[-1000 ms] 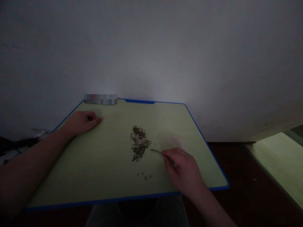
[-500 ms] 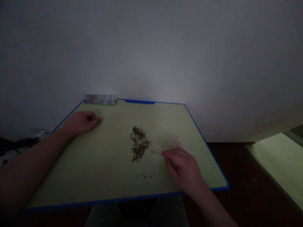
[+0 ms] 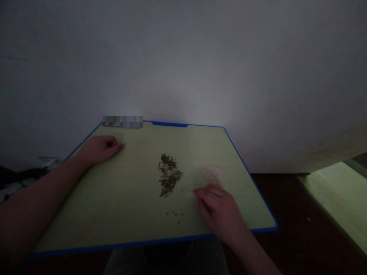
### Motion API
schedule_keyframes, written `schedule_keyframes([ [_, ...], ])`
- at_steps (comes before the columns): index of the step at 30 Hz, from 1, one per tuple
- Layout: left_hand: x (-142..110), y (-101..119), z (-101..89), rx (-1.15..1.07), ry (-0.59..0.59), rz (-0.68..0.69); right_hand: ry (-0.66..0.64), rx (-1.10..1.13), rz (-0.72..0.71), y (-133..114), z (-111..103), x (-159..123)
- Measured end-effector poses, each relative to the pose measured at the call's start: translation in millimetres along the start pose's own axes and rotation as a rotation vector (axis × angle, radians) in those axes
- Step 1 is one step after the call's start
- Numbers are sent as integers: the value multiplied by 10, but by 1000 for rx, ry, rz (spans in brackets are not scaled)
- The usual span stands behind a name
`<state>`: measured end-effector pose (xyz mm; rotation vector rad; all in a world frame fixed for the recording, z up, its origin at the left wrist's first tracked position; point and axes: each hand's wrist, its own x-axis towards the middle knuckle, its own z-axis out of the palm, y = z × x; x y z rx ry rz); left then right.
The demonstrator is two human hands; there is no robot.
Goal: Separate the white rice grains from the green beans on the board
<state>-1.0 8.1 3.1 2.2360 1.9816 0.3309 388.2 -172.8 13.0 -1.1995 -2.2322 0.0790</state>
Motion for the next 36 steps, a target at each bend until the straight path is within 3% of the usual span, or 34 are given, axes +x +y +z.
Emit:
schedule_keyframes([
  [10,0,-9,7,8,2,10,40,-17,-29,-55,-3,-37],
  [25,11,-17,9,-16,7,26,-25,-15,-132,-167,2,-173],
  [31,-17,18,-26,-23,0,26,-26,-210,-175,-226,182,-141],
  [36,-23,35,-42,-9,-7,27,-20,-396,-82,-127,201,-84],
])
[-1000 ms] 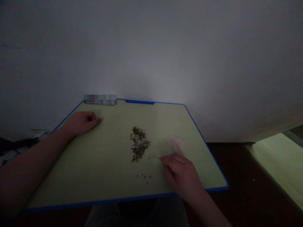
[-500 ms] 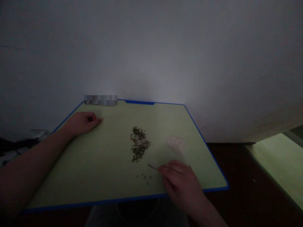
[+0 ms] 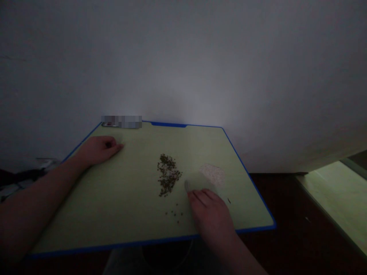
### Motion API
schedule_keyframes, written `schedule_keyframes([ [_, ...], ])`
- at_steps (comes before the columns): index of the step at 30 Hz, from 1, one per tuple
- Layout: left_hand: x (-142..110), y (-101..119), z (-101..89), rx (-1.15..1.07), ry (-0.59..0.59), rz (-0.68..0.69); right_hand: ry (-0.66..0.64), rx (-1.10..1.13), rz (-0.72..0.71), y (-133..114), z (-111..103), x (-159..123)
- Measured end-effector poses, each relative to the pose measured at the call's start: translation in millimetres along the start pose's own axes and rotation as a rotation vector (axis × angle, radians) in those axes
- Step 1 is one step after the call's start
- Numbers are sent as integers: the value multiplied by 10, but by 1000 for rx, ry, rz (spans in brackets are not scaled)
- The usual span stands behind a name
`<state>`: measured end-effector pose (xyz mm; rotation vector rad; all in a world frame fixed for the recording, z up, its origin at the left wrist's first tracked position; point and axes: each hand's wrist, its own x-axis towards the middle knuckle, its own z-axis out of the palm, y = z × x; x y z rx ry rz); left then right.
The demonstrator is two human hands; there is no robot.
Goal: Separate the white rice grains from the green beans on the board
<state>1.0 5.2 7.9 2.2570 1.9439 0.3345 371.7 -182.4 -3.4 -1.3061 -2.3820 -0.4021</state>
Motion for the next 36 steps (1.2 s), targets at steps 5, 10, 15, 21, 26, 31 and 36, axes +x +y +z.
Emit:
schedule_keyframes([
  [5,22,-7,23,30,-7,-38,39,-24,27,70,-52,-23],
  [10,23,-7,13,10,-5,-10,42,148,-127,-89,-92,-63],
  [15,12,-7,2,-6,-3,10,23,156,-146,-227,-30,3],
  [21,0,-2,-1,-21,-4,6,14,7,-61,-116,42,19],
  [26,15,-9,14,-7,-6,-35,4,-41,28,68,-9,0],
  [31,16,-19,18,-7,-12,-13,68,21,-35,-2,-60,-16],
  [36,4,-42,30,-7,0,9,-8,15,-66,-90,30,71],
])
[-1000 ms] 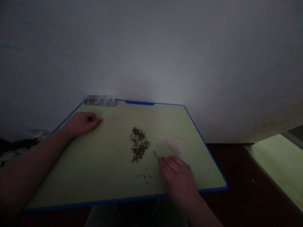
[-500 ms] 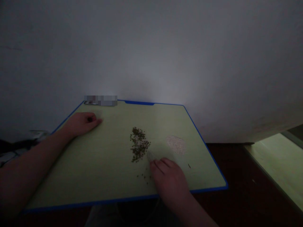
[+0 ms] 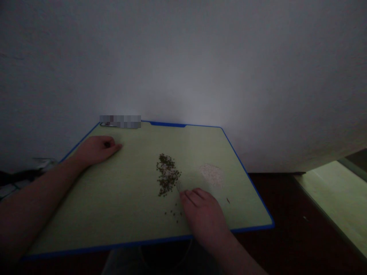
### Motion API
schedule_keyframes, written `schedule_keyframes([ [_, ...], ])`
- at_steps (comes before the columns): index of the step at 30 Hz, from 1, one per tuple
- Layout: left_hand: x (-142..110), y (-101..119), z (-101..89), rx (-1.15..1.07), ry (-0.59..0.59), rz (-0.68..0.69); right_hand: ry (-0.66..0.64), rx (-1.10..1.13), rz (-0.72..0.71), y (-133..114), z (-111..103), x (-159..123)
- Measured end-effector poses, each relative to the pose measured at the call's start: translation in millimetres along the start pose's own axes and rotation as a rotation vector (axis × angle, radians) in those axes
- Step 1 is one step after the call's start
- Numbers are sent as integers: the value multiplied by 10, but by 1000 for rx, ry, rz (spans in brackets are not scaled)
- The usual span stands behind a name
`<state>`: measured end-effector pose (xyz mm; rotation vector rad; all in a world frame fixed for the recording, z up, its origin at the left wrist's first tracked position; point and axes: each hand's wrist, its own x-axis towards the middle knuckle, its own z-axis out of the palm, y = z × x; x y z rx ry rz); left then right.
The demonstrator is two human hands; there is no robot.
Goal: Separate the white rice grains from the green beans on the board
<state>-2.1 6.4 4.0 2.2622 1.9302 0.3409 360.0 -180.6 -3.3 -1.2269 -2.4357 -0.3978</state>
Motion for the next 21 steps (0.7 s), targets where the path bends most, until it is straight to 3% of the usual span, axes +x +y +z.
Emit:
schedule_keyframes([
  [8,8,-4,4,14,1,-2,-36,-155,205,216,19,75],
  [15,2,20,-6,3,0,-18,-47,-118,145,98,87,227],
  [18,-12,14,-5,9,3,-12,-31,-137,201,263,17,334],
  [21,-43,17,-12,3,-2,0,5,-143,243,586,-167,450],
])
